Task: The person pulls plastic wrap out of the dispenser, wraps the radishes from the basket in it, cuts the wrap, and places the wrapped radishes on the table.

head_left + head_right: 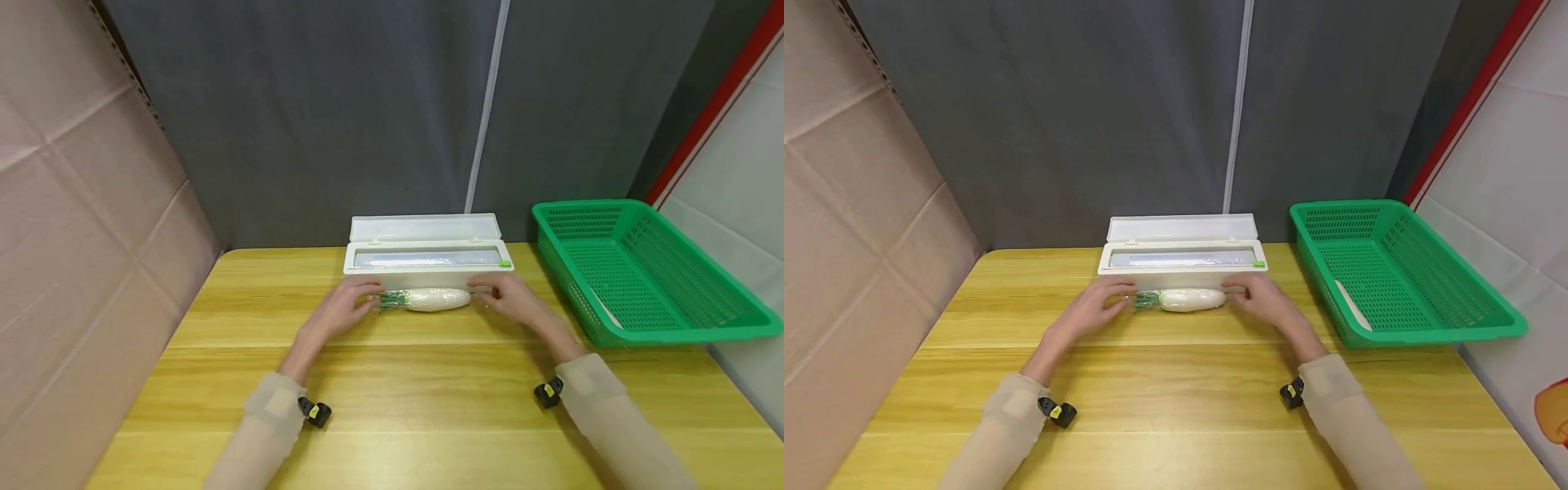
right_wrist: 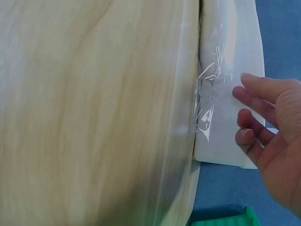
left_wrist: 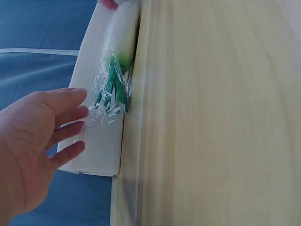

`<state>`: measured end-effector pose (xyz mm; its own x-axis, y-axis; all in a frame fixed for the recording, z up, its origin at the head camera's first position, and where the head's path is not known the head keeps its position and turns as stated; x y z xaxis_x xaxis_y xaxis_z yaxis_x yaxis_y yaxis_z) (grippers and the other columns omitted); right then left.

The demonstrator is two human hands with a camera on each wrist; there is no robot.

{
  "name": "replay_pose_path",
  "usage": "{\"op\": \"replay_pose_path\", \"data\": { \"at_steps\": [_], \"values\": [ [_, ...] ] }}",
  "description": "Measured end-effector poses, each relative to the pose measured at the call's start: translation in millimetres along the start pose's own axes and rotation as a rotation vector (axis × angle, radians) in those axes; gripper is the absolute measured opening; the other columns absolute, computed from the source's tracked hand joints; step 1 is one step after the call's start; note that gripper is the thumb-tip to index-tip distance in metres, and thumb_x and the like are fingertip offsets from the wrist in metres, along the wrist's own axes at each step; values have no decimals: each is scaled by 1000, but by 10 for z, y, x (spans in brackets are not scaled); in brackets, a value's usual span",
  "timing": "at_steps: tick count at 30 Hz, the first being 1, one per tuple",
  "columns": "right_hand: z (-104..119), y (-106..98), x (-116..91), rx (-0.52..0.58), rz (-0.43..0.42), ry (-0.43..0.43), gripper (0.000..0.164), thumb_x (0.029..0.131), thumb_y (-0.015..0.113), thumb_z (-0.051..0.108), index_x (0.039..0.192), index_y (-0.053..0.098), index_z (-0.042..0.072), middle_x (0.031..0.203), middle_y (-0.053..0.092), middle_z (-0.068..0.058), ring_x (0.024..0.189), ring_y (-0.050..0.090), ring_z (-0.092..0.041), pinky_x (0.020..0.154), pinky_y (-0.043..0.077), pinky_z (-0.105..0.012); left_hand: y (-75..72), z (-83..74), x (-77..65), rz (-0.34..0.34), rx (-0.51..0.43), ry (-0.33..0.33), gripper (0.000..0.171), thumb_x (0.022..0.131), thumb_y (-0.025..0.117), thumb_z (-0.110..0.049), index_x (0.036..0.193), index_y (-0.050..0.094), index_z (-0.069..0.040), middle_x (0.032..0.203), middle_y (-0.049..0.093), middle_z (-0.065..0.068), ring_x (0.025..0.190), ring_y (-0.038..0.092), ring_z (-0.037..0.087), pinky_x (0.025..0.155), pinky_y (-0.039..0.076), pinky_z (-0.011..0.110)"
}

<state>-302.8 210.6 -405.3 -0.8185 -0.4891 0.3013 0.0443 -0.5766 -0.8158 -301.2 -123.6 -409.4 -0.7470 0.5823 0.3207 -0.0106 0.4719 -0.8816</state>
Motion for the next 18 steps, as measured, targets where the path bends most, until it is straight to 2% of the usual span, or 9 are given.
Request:
{"op": "replay_pose_path", "data": {
  "at_steps": [4,7,10,14,18],
  "values": [
    [-7,76,20,20,52,-8,31,89,75,1,120,70,-3,115,71,-18,84,66,-24,74,56,-41,70,-3,26,81,-58,-51,42,98,68,-20,138,61,-10,141,58,9,132,52,27,111,39,44],
    [0,131,28,24,87,-19,33,87,77,2,119,69,-3,110,71,-16,97,65,-29,84,54,-48,115,3,33,122,-77,-102,47,99,67,-24,142,57,-8,143,56,11,133,51,28,111,39,43],
    [19,160,34,14,99,-15,34,84,81,3,116,70,-4,105,70,-14,94,62,-28,84,51,-47,140,1,40,128,-74,-126,47,99,67,-26,140,58,-4,137,58,14,126,54,28,108,43,42],
    [51,167,32,-21,105,5,31,80,83,2,108,72,-5,105,68,-17,98,62,-34,89,50,-51,177,1,38,148,-72,-147,44,97,70,-25,135,62,-4,127,59,12,113,57,25,99,49,41],
    [48,175,28,-39,125,64,22,80,82,0,101,74,-3,106,68,-18,103,61,-37,93,49,-53,216,2,37,176,-92,-170,42,96,72,-24,133,62,-5,127,62,9,114,60,23,100,49,39]
  ]
}}
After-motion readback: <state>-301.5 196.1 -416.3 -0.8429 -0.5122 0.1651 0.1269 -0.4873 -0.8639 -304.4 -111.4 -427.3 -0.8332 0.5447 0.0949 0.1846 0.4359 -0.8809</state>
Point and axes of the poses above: each hand's wrist, its own x-axis towards the middle knuckle, its own y-axis out of the palm, z = x × y, the point moved 4 cm from there along x, towards the middle knuckle
